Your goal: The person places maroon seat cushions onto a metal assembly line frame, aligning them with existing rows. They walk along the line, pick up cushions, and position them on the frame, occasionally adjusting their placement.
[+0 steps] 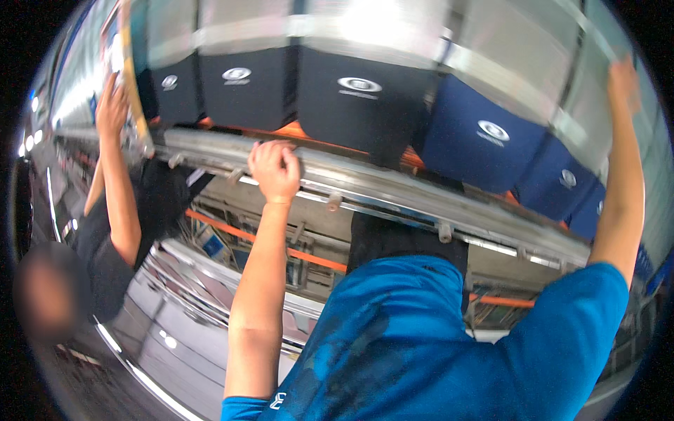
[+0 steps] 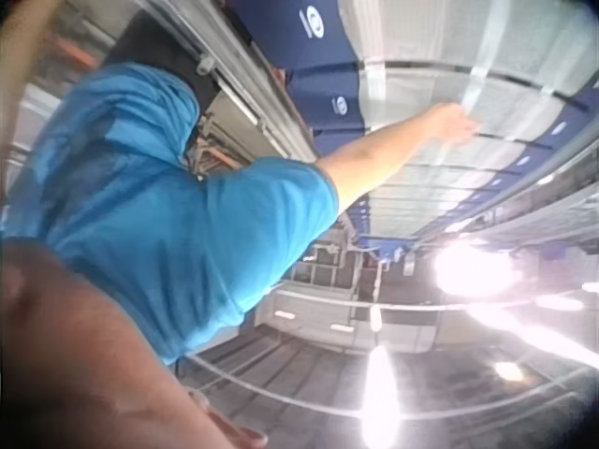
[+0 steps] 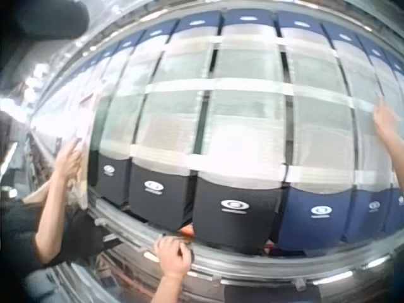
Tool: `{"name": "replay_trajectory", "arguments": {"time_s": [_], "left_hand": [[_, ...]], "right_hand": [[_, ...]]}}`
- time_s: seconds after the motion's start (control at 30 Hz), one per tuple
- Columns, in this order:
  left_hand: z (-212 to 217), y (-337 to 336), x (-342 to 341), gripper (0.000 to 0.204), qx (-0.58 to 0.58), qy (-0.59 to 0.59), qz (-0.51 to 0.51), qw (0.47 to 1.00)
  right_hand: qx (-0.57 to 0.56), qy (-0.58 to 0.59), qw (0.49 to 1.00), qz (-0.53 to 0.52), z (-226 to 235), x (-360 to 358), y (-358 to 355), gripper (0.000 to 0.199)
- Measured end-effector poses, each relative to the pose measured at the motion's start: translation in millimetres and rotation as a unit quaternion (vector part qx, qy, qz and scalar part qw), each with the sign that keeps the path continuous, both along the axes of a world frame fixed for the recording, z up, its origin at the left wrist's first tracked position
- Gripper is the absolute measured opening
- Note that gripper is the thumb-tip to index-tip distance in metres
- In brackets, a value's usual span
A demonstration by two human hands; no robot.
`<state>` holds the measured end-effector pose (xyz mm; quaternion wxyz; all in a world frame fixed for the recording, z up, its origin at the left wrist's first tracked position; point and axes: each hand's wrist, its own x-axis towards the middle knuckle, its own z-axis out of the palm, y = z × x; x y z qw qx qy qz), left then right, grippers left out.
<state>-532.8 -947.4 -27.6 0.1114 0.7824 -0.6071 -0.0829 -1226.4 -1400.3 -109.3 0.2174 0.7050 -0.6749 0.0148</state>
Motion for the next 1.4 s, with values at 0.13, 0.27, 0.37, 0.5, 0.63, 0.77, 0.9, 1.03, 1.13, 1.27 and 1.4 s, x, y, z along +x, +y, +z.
{"name": "replay_trajectory", "arguments": {"time_s": [0.13,0.27,0.37,0.5,0.63,0.77,0.9,1.03,1.13,1.27,1.4], "left_hand": [[6,-2,0,0.004,-0.007,-0.014,0.02,1.0],[4,-2,5,0.004,-0.043,0.02,0.021,0.999],[7,1,4,0.004,-0.042,0.031,0.034,0.998],[6,2,4,0.005,-0.059,0.041,0.031,0.997],[6,5,5,0.006,-0.063,0.036,0.027,0.997],[13,0,7,0.009,-0.09,0.049,0.014,0.995],[-2,11,6,0.012,-0.073,0.033,0.003,0.997],[3,20,5,0.011,-0.05,0.06,-0.015,0.997],[1,17,2,0.011,-0.083,0.094,0.0,0.992],[8,45,24,0.021,-0.208,0.166,-0.046,0.963],[19,177,69,0.034,-0.165,0.221,-0.065,0.959]], "right_hand": [[0.101,0.053,0.983,-0.141,12,20,2,0.049],[0.113,0.062,0.982,-0.141,14,10,-4,0.054],[0.05,-0.09,0.983,-0.152,26,63,8,0.056],[-0.016,-0.289,0.939,0.186,71,212,82,0.045],[0.209,-0.42,0.833,0.294,116,420,250,0.025],[0.335,-0.489,0.636,0.494,128,521,371,0.014],[0.341,-0.554,0.687,0.323,126,566,436,0.023],[0.283,-0.407,0.792,0.355,125,575,437,0.012],[0.25,-0.383,0.82,0.345,122,577,441,0.014],[0.277,-0.385,0.832,0.286,117,581,444,0.027],[0.25,-0.32,0.866,0.293,121,579,461,0.031]]}}
